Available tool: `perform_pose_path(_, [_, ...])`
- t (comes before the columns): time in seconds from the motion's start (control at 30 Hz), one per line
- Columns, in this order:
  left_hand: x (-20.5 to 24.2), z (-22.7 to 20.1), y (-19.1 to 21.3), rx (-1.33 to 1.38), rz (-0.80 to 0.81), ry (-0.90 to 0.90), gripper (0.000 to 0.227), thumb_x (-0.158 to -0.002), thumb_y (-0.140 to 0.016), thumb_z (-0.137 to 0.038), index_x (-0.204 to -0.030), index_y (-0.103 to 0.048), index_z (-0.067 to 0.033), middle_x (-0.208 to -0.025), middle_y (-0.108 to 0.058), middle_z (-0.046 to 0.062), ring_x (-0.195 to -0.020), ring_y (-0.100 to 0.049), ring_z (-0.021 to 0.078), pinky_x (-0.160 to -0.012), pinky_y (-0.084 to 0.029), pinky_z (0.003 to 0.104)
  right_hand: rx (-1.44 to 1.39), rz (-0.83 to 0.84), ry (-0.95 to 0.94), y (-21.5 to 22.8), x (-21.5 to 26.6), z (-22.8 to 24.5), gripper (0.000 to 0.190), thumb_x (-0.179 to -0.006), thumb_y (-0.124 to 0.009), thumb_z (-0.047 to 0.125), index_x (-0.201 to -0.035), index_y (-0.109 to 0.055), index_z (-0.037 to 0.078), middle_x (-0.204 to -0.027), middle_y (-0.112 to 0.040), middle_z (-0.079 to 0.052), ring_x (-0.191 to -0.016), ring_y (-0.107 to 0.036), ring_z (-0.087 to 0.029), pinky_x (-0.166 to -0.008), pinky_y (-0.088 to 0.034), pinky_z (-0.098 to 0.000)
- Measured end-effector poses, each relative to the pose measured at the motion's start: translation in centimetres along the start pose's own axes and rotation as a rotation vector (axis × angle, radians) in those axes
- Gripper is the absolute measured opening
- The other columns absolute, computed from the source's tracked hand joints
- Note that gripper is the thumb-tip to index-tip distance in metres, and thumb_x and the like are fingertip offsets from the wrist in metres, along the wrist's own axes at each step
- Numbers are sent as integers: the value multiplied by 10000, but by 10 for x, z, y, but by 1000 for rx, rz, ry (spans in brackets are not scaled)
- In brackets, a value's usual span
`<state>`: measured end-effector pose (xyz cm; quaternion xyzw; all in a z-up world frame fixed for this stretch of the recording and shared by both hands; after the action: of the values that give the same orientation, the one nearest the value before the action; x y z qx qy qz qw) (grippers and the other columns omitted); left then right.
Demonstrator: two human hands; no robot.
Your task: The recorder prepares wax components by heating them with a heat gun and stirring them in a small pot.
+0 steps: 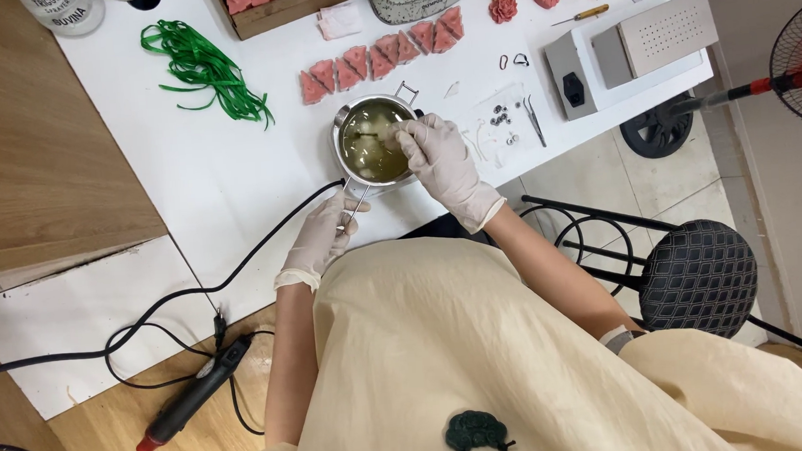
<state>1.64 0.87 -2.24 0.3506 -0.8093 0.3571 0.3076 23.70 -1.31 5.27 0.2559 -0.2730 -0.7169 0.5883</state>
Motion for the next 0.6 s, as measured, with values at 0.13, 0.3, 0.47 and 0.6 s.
perform_pose_path(0.13, [0, -1, -1, -8, -7, 7, 524, -1074, -357, -460, -1083, -680, -48, -665, -453, -14, -454, -226, 59, -402, -197, 234, 267, -72, 248, 15, -8, 5, 121, -977, -603, 103, -1046, -702, 97, -962, -740, -30, -879, -607, -270, -823, -504, -437])
perform_pose_path(0.3, [1, -3, -1, -9, -31, 18, 524, -1073, -368, -458, -1074, -691, -45, -660, -445, -11, -453, -229, 63, -402, -200, 236, 319, -67, 132, 5, 3, -14, 100, -981, -588, 109, -967, -683, 82, -829, -696, -44, -817, -608, -281, -749, -495, -442])
perform_pose_path(0.47, [-7, 4, 1, 41, -22, 12, 526, -1074, -379, -465, -1056, -690, -42, -654, -433, -11, -448, -216, 66, -396, -187, 243, 57, -70, -172, -6, 3, -15, 196, -1034, -536, 138, -913, -678, 79, -746, -668, -58, -774, -629, -246, -724, -532, -386])
perform_pose_path(0.6, [-9, 6, 3, 47, -36, 17, 506, -1071, -389, -452, -1061, -676, -35, -657, -436, -8, -446, -211, 73, -397, -191, 248, -120, 1, -286, -5, -5, -14, 211, -1030, -520, 184, -935, -686, 95, -741, -650, -52, -720, -649, -230, -696, -542, -379])
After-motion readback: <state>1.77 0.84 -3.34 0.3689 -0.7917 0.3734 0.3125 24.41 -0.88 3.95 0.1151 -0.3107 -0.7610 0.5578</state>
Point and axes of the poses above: each hand's wrist, its own x-axis away from the middle knuckle, its own y-axis out of the back of the hand, z = x × y, the point moved 3 cm from there along -x, towards the middle knuckle
